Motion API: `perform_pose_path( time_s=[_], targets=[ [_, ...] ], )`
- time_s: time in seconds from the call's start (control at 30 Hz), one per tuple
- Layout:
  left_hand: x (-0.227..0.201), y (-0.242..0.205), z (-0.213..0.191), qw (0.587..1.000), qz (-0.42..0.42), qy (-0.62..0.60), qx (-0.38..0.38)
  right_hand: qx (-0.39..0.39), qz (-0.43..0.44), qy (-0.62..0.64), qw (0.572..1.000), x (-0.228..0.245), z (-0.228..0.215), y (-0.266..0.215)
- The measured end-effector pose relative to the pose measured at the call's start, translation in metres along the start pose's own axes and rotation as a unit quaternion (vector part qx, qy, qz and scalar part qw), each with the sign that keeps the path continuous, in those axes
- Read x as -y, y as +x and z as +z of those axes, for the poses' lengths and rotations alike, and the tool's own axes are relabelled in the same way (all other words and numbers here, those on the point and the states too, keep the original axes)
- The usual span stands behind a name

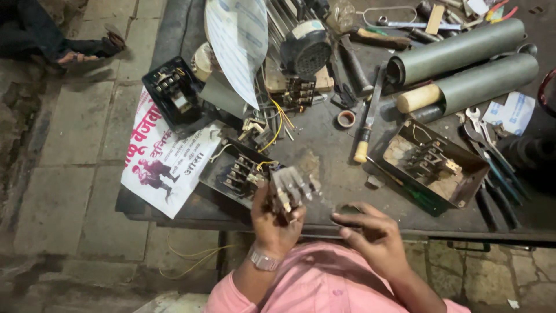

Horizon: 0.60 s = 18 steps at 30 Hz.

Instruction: The person uses a metal file to scrape and clean the internal contacts of a small electrical component. They then place the component down and pick up a larger, block-like electrical part, inspecting it by turning it over in their hands.

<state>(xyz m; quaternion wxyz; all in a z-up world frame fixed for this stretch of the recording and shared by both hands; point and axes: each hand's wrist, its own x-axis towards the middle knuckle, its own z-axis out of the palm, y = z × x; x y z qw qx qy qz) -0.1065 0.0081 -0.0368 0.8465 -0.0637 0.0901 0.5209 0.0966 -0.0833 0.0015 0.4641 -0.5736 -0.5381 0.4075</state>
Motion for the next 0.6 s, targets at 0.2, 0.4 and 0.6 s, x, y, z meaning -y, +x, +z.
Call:
perform_pose_path(
  time_s=[0.2,0.4,0.6],
  targets=[
    [0.022,0.007,0.017,0.985,0.059,0.121,-0.108,-0.014,0.018,-0.027,0.999,0.024,0.015,0.005],
    [0.035,0.005,0.045,0.998,0.020,0.052,-0.004,-0.054,-0.211,-0.169,0.961,0.024,0.032,0.012],
    [0.038,-0.002,0.051,0.998,0.045,0.021,0.031,0.009,-0.221,-0.242,0.945,0.023,0.041,0.022]
  ],
)
